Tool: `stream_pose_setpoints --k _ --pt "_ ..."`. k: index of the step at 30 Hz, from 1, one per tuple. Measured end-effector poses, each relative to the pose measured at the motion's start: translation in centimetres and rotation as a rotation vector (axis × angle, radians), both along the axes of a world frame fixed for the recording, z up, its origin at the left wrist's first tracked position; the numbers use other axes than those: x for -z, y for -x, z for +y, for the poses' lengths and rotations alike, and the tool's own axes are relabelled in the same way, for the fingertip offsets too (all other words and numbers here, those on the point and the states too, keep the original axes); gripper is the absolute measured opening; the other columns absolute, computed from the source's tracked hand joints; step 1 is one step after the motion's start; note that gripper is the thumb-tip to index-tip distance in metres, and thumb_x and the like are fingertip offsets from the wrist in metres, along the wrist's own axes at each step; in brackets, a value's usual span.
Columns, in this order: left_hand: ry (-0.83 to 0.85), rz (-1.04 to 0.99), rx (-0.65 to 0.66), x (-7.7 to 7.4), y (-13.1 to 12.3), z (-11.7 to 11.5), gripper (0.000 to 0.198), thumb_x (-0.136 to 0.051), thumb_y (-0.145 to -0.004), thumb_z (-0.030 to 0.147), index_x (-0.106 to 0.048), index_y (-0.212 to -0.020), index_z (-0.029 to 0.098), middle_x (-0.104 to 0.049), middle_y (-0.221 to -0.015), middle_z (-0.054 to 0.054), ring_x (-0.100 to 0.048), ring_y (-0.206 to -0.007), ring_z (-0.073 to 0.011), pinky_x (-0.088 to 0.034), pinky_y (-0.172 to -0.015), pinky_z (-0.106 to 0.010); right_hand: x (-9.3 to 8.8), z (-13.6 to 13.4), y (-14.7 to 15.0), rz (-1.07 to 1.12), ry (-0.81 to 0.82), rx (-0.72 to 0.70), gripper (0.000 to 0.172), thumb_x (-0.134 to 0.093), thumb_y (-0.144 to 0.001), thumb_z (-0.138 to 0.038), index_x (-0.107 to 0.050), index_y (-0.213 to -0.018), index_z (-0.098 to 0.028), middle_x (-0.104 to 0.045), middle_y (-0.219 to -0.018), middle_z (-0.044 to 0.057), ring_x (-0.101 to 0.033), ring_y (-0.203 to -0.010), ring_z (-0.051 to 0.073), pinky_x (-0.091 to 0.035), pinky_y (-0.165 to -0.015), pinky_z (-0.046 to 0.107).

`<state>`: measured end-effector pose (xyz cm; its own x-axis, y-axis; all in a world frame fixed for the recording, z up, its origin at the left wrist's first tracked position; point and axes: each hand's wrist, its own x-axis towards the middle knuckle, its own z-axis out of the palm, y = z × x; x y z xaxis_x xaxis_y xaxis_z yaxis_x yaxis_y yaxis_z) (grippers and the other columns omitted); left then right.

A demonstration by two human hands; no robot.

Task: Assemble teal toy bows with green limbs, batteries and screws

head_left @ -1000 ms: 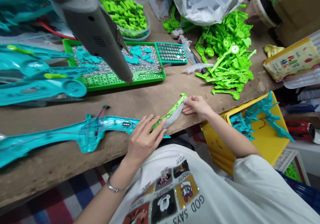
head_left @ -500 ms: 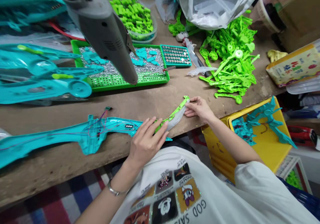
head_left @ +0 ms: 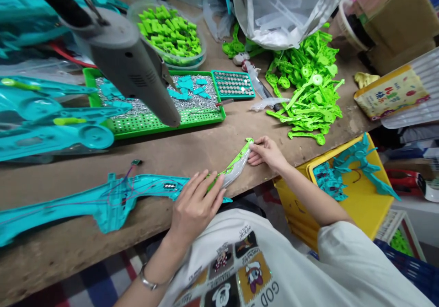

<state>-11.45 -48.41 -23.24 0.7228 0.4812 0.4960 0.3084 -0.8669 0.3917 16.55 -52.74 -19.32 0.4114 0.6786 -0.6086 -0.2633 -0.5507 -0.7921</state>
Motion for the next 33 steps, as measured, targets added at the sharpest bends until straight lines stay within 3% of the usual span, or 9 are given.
stream_pose_setpoints --k 5,9,11,14,16,18,22,27,33 --pt "0.004 -0.014 0.003 0.2 0.0 0.1 0.062 -0.077 -0.088 0.021 -0.058 -0.146 0.025 -0.071 -0.135 -0.008 -0.065 -0.128 -0.031 -0.054 -0.112 -0.052 -0.3 1.5 -0.9 -0.011 0.131 -0.07 0.037 -0.078 -0.088 -0.032 -0.043 -0.092 -0.023 -0.074 -0.061 0.002 -0.07 -0.048 0.017 -0.06 -0.044 0.026" --pt "-0.007 -0.016 -0.003 0.3 -0.1 0.2 0.058 -0.076 -0.088 0.021 -0.06 -0.144 0.024 -0.07 -0.135 -0.008 -0.064 -0.129 -0.0301 -0.052 -0.113 -0.05 -0.9 2.2 -1.6 -0.147 0.186 -0.24 0.031 -0.074 -0.09 -0.029 -0.044 -0.086 -0.022 -0.072 -0.062 0.001 -0.068 -0.049 0.016 -0.058 -0.047 0.026" --pt "-0.017 -0.018 -0.008 0.4 -0.1 0.2 0.057 -0.077 -0.088 0.021 -0.061 -0.143 0.024 -0.07 -0.136 -0.008 -0.064 -0.129 -0.0295 -0.052 -0.114 -0.05 -1.3 2.4 -2.5 -0.413 0.126 -0.367 0.023 -0.068 -0.093 -0.028 -0.047 -0.089 -0.022 -0.073 -0.068 0.001 -0.07 -0.057 0.017 -0.058 -0.054 0.027" --pt "-0.017 -0.023 -0.005 0.5 0.0 0.3 0.058 -0.076 -0.088 0.02 -0.06 -0.144 0.024 -0.07 -0.136 -0.008 -0.064 -0.129 -0.0291 -0.052 -0.114 -0.049 -1.9 2.9 -4.9 -1.152 0.056 -0.464 0.003 -0.056 -0.096 -0.018 -0.057 -0.098 -0.019 -0.075 -0.095 0.011 -0.071 -0.09 0.023 -0.055 -0.08 0.035" --pt "-0.013 -0.013 0.005 0.5 0.1 0.4 0.059 -0.076 -0.089 0.02 -0.059 -0.145 0.024 -0.069 -0.137 -0.008 -0.063 -0.13 -0.0292 -0.051 -0.115 -0.049 -2.0 3.3 -7.0 -1.568 0.142 -0.474 0.017 -0.048 -0.094 -0.01 -0.061 -0.104 -0.015 -0.072 -0.11 0.018 -0.064 -0.108 0.029 -0.048 -0.092 0.042" --pt "-0.018 0.006 0.016 0.6 0.1 0.5 0.061 -0.076 -0.089 0.021 -0.057 -0.147 0.025 -0.069 -0.138 -0.008 -0.062 -0.132 -0.0298 -0.05 -0.116 -0.05 -1.8 3.6 -8.8 -1.758 0.237 -0.515 0.023 -0.044 -0.094 -0.006 -0.063 -0.105 -0.012 -0.07 -0.111 0.02 -0.059 -0.11 0.03 -0.041 -0.098 0.045" --pt "-0.016 0.025 0.016 -0.1 0.1 0.6 0.07 -0.076 -0.09 0.025 -0.049 -0.154 0.023 -0.064 -0.143 -0.012 -0.062 -0.132 -0.0296 -0.05 -0.116 -0.049 -1.7 3.6 -10.9 -1.805 0.201 -0.567 0.027 -0.044 -0.095 -0.01 -0.064 -0.113 -0.012 -0.07 -0.108 0.015 -0.056 -0.106 0.025 -0.031 -0.108 0.046" --pt "0.049 -0.069 -0.03 -2.1 0.3 0.6 0.079 -0.077 -0.088 0.019 -0.042 -0.159 0.023 -0.063 -0.143 -0.015 -0.06 -0.134 -0.031 -0.049 -0.116 -0.051 -4.1 3.7 -12.4 -1.819 -0.069 -0.394 0.031 -0.049 -0.095 -0.02 -0.063 -0.122 -0.015 -0.068 -0.114 0.012 -0.057 -0.114 0.026 -0.031 -0.113 0.052" --pt "0.101 -0.19 -0.188 -3.4 2.0 0.9 0.08 -0.078 -0.083 0.011 -0.047 -0.156 0.023 -0.067 -0.137 -0.015 -0.066 -0.125 -0.0289 -0.055 -0.109 -0.045 -10.0 3.7 -12.5 -1.819 -0.561 0.199 0.054 -0.039 -0.105 -0.042 -0.044 -0.148 -0.009 -0.054 -0.137 0.025 -0.061 -0.117 0.031 -0.048 -0.1 0.052"
